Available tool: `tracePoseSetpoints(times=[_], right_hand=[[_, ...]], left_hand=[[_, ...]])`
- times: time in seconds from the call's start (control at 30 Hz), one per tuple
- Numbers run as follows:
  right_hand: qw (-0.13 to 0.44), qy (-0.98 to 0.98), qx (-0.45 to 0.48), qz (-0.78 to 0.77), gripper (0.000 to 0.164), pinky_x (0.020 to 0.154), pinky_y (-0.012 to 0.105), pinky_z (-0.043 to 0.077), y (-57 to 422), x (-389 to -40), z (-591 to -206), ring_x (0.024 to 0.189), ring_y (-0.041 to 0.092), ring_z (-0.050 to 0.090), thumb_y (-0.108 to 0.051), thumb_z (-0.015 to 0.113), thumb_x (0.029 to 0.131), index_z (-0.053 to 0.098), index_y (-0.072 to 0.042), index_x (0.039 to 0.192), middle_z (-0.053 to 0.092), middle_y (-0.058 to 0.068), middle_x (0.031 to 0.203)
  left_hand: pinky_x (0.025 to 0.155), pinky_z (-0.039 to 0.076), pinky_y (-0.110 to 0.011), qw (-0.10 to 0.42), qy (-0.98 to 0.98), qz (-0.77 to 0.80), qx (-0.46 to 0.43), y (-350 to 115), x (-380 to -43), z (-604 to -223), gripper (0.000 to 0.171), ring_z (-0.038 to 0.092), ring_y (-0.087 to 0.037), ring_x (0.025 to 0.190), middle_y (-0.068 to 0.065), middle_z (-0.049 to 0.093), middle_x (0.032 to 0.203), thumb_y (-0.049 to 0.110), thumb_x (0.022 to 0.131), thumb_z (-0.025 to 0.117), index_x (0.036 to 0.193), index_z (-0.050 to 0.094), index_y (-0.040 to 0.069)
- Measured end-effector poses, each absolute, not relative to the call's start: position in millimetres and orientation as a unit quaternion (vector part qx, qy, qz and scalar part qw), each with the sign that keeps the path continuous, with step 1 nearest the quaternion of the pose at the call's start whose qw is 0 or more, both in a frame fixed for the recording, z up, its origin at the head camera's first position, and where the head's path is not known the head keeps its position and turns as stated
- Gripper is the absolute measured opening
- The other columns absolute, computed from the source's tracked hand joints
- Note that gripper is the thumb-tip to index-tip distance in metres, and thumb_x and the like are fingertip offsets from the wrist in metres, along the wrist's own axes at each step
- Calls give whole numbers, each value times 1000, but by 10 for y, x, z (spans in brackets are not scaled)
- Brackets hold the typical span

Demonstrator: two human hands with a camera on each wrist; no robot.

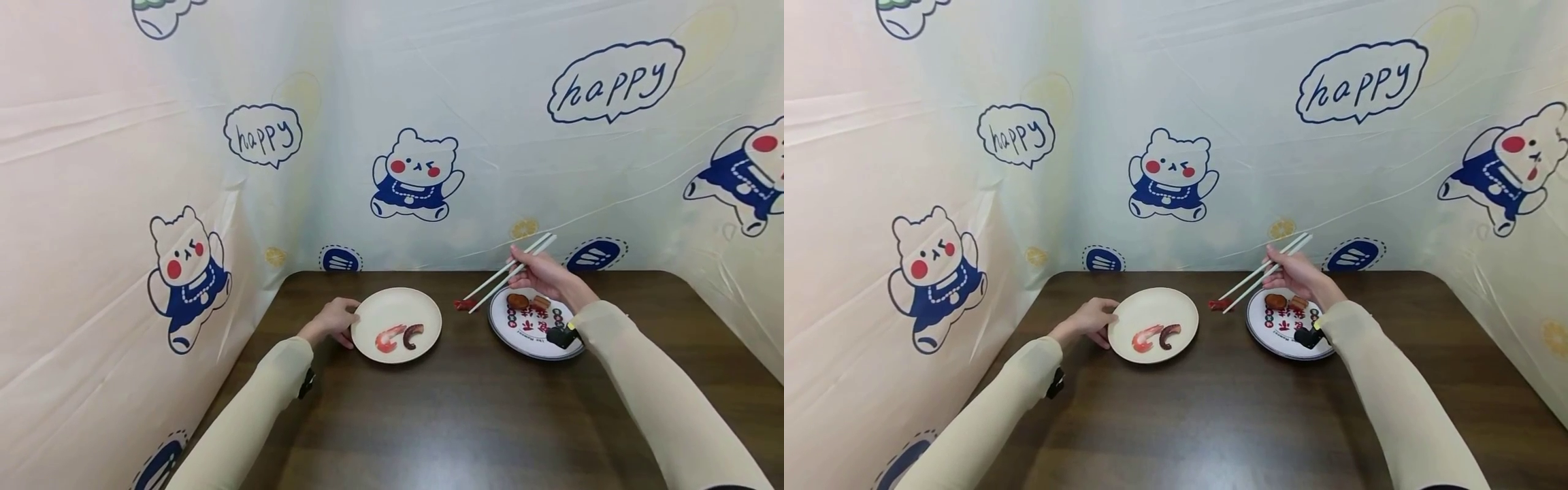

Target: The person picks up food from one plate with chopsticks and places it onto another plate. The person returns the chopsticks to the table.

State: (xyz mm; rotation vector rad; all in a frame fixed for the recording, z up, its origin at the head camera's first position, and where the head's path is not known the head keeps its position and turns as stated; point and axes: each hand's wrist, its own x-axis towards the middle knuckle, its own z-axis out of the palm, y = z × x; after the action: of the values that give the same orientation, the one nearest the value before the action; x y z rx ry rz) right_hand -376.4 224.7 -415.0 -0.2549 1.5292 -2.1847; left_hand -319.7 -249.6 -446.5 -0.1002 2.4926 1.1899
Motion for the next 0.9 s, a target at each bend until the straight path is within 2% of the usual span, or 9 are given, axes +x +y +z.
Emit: tracePoseSetpoints(times=[0.2,0.47,0.9], right_hand=[[227,556,-103,-793,45,66,29,65,2189,-3769,-4174,63,20,74,-27,38,116,66,2,96,70,14,76],[222,571,-98,-784,44,69,30,66,2113,-3795,-4176,65,19,74,-29,40,116,67,0,96,70,13,77],[210,579,-84,-783,43,66,30,65,1935,-3809,-4239,63,19,73,-30,40,116,65,-2,95,69,11,74]], left_hand=[[62,66,-39,188,884,427,-39,-2502,-3189,-4487,44,74,-30,69,-21,68,101,8,109,55,152,50,1],[61,66,-40,184,881,434,-34,-2495,-3185,-4474,44,73,-29,67,-21,68,101,7,109,54,152,50,0],[62,66,-39,187,883,429,-35,-2503,-3185,-4475,45,74,-29,69,-21,68,101,8,109,54,153,48,1]])
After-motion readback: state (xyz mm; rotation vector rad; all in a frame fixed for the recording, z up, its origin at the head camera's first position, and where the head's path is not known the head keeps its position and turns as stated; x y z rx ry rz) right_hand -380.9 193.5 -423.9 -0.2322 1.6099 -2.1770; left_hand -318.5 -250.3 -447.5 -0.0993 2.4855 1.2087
